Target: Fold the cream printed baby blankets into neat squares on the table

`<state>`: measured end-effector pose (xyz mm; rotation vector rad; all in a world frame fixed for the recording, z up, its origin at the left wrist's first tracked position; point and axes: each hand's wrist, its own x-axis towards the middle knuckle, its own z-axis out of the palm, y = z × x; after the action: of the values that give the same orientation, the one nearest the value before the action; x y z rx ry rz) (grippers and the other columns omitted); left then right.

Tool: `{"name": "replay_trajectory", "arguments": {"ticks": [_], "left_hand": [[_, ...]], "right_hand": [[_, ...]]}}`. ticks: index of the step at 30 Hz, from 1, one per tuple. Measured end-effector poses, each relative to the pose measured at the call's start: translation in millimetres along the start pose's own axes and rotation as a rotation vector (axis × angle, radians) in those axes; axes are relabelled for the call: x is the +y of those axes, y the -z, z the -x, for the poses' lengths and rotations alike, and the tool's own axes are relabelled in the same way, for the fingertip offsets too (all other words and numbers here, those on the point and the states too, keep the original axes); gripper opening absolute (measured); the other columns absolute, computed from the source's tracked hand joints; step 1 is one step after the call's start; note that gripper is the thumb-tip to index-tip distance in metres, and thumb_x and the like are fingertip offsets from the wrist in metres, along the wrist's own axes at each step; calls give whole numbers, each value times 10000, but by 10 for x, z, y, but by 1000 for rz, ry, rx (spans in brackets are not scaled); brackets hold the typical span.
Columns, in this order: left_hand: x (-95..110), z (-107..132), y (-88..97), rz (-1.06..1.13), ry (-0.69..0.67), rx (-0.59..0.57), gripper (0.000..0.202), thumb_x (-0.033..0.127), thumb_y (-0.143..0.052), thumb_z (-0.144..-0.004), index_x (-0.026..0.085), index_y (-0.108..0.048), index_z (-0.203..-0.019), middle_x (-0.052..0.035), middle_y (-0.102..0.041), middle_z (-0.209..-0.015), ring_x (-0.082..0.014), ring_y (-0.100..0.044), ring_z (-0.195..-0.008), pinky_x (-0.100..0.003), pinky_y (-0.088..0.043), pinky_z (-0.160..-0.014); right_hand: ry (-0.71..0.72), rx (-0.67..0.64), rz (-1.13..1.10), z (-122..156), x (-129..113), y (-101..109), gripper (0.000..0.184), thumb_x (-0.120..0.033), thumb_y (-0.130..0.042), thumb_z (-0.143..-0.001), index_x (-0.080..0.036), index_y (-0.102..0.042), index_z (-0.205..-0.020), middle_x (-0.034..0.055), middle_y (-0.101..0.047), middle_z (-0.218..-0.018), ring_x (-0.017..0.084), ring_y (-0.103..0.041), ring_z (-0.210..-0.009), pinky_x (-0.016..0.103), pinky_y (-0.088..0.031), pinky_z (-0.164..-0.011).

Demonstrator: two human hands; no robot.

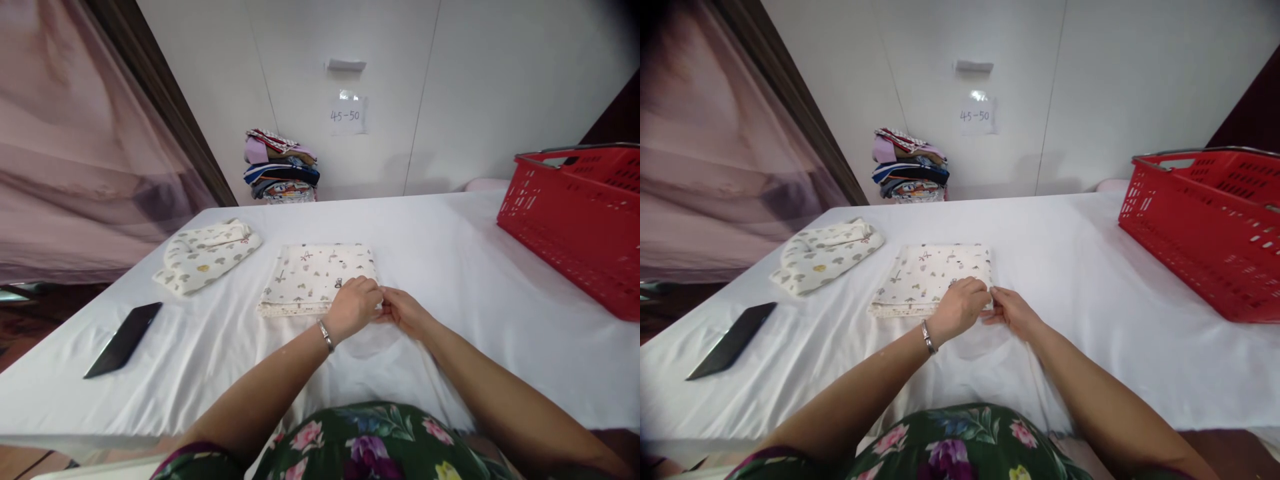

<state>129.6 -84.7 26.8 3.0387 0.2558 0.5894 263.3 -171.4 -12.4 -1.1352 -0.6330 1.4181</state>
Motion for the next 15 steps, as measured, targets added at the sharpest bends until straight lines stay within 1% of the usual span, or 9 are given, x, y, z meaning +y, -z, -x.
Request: {"name": "replay_trajectory", "arguments": {"ticks": [2, 4, 7, 9, 13, 15], "left_hand": [[21, 42, -20, -36, -59, 17, 164, 150, -422, -849, 161, -558, -758, -33, -544, -826, -143, -458, -782, -282, -373, -715], [24, 81, -37, -52, -87, 23, 167, 150, -407, -857, 162, -555, -779, -33, -543, -838, -142, -456, -785, -282, -368, -719], [4, 125, -45, -67, -86, 21, 186, 174, -385, -873, 167, -554, -795, -34, -540, -834, -145, -460, -792, -286, -362, -717], [-16, 149, -41, -64, -68, 26, 199, 223, -377, -887, 171, -557, -819, -33, -541, -841, -148, -466, -802, -292, -361, -725], [-45, 194, -33, -59, -62, 32, 243, 320, -363, -902, 175, -558, -885, -34, -548, -864, -146, -476, -811, -290, -362, -730], [-47, 210, -46, -83, -79, 23, 252, 319, -359, -904, 169, -557, -864, -35, -550, -854, -146, -474, -801, -288, -359, -716]], "right_hand": [[7, 2, -1, -4, 5, -7, 260, -380, -538, -825, -144, -586, -923, 52, -635, -779, 147, -629, -685, 278, -560, -615], [18, 23, -9, -17, 16, -6, 223, -346, -580, -799, -150, -586, -905, 34, -627, -746, 136, -613, -651, 285, -563, -612], [26, 64, -17, -35, 34, 3, 194, -310, -619, -768, -161, -581, -886, -1, -595, -678, 117, -588, -592, 288, -566, -591], [21, 76, -17, -31, 39, 5, 205, -316, -627, -762, -162, -577, -888, -8, -583, -661, 111, -580, -574, 279, -565, -571], [26, 45, 23, 6, 40, -4, 269, -368, -616, -770, -162, -574, -937, 19, -611, -750, 125, -604, -643, 264, -564, -577], [18, 58, 57, 18, 48, -5, 357, -369, -630, -760, -177, -546, -1049, 33, -629, -824, 142, -622, -688, 265, -566, -578]]}}
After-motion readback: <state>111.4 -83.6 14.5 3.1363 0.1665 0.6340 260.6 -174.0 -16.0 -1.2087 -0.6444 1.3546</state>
